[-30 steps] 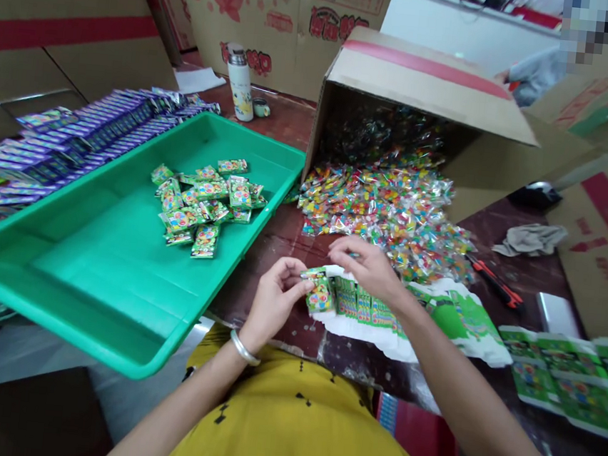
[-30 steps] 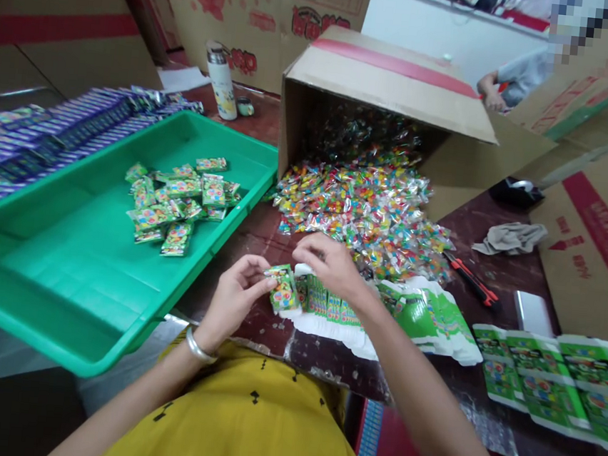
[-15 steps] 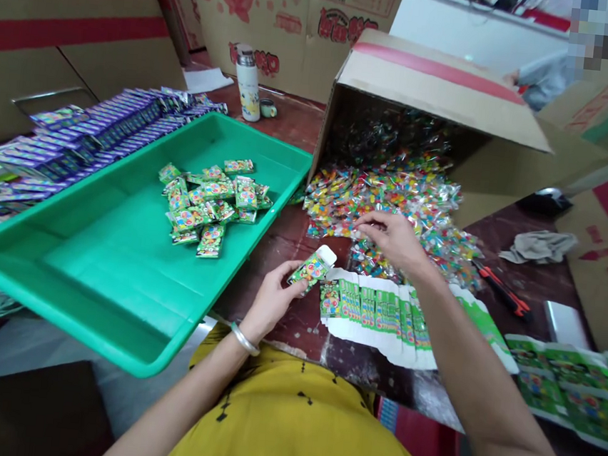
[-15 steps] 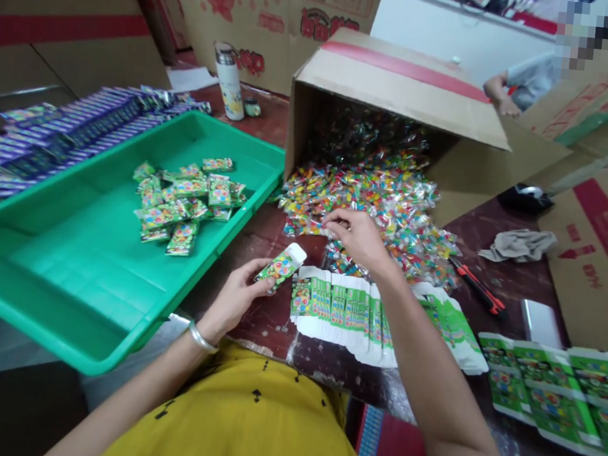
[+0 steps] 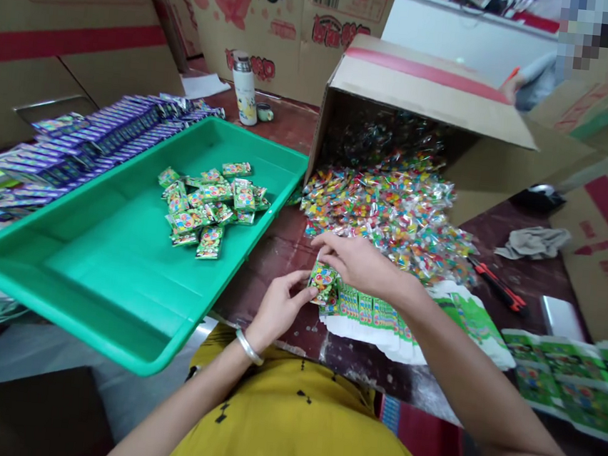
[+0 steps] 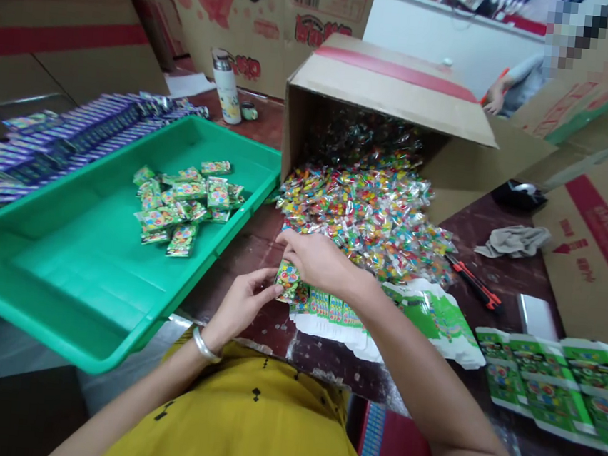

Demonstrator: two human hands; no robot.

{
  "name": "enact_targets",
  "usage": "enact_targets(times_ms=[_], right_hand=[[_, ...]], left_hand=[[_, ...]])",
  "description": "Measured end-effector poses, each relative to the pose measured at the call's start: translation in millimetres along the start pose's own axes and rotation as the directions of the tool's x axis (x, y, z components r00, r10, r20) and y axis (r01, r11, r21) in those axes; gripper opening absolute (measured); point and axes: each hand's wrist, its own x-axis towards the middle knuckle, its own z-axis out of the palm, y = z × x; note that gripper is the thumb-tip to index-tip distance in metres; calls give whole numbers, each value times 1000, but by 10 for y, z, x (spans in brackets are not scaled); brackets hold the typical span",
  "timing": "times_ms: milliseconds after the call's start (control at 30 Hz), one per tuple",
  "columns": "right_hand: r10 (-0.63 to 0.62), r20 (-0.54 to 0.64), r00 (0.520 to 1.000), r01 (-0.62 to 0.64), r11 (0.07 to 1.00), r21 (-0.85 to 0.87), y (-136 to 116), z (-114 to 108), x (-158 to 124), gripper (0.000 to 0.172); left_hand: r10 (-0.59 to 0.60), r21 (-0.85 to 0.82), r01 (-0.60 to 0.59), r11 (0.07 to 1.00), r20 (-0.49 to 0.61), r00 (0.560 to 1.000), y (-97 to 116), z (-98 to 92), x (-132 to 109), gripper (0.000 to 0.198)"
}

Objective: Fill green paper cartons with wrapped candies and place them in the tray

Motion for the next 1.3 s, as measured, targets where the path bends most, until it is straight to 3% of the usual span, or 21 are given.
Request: enact_targets(times_ms=[100,200,333,467,567,633,700,867,967,1133,1200,1300], right_hand=[[41,-181,983,-41,999,0,-88,-57,-100,26],[67,-404,913,-34,995,89,-96,-27,-236,16],[230,-364,902,-54,899,435,-57,316,-408,18],[388,-389,836,-86,791,606,-47,629,-477,11],[373,-386,844,-57,778,626,-66,652,-467,13],[386,-414,824,-26,756,654,-83,616,-452,10],[406,-446,798,12,729,684,-93,576,-437,21],[388,-312,867,-64,708,703,-62,496,-400,20],[432,-230,872,-143,675,724,-25,431,-373,24],[424,-169,890,-172,655,736,4,287,-313,27],[389,-157,908,-163,672,722,-2,249,-303,26],[307,-239,921,-92,770,631,-26,252,-330,26]], left_hand=[[-1,-147,-13,989,-95,995,35,32,-11,49],[13,-213,-42,976,-139,990,93,56,-35,65],[43,-230,-65,971,-100,994,142,88,-76,54],[21,-231,-26,973,-22,1000,128,114,-95,38],[5,-253,-4,968,6,1000,129,127,-90,36],[12,-294,-17,956,-20,1000,140,138,-85,38],[20,-349,-38,936,-55,998,150,148,-86,42],[25,-298,-58,953,-112,993,153,156,-117,40],[56,-211,-85,974,-138,989,156,158,-133,38],[78,-172,-93,981,-95,992,177,160,-141,40],[80,-168,-93,981,-84,993,190,146,-144,44],[76,-159,-89,983,-82,994,195,119,-153,49]])
